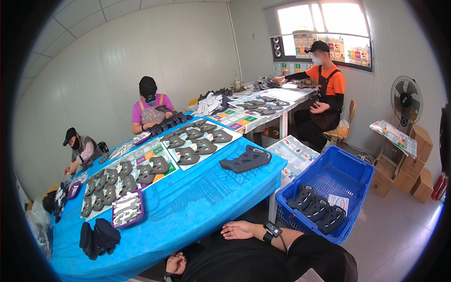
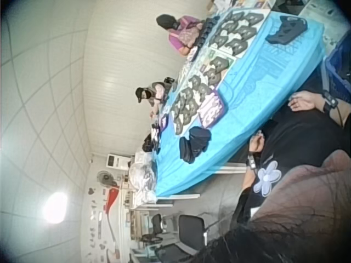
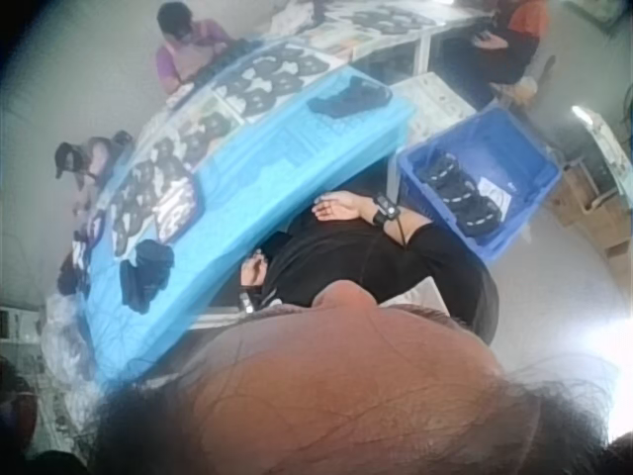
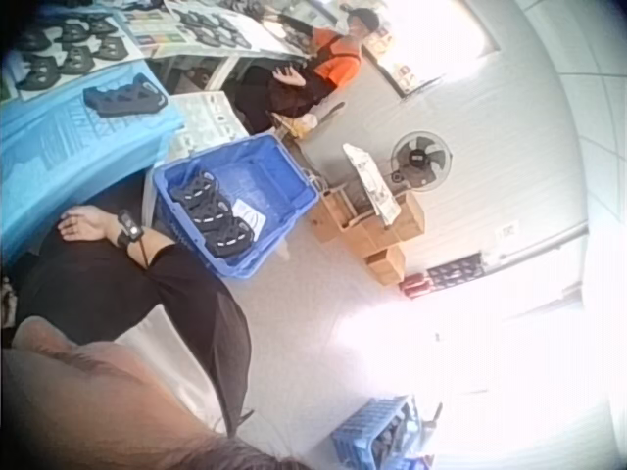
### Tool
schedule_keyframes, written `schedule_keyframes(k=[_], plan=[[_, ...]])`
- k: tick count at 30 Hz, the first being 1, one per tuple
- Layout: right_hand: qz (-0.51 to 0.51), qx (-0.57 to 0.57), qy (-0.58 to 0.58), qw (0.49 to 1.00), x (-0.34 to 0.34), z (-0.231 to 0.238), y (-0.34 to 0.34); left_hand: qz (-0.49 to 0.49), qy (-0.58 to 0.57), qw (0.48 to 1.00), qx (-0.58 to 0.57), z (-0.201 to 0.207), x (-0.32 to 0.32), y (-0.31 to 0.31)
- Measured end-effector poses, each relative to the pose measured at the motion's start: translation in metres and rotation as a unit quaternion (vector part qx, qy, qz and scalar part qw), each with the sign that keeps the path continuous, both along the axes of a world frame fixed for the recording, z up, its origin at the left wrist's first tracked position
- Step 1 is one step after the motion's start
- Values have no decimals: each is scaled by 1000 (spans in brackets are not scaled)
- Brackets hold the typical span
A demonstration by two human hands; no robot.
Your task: Organizing and sorting various shoe upper components on a manufacturing table while communicating with colleagues.
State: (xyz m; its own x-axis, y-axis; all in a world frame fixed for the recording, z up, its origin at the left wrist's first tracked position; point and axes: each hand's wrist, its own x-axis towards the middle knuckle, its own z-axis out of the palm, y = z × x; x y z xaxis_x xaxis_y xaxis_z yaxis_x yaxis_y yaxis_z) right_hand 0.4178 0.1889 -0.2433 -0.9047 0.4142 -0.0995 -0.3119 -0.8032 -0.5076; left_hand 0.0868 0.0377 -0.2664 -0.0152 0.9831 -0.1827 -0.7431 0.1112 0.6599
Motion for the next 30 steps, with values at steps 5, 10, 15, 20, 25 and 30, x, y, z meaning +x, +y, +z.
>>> schedule_keyframes(k=[5,10,15,20,25,30], plan=[[-8,-3,-12,1000,0,0,0,7,7,1000,-2,3,2,-1],[-9,-3,-10,1000,1,-2,1,8,-3,1000,-1,2,3,0],[-7,-2,-8,1000,1,2,-1,12,-4,1000,-1,5,4,-1],[-4,-5,-1,1000,1,-1,0,14,-10,1000,3,4,5,-1],[-3,-9,1,1000,1,-4,2,9,-14,1000,8,4,5,0],[-4,-1,1,1000,1,-2,4,5,-14,1000,1,6,5,3]])
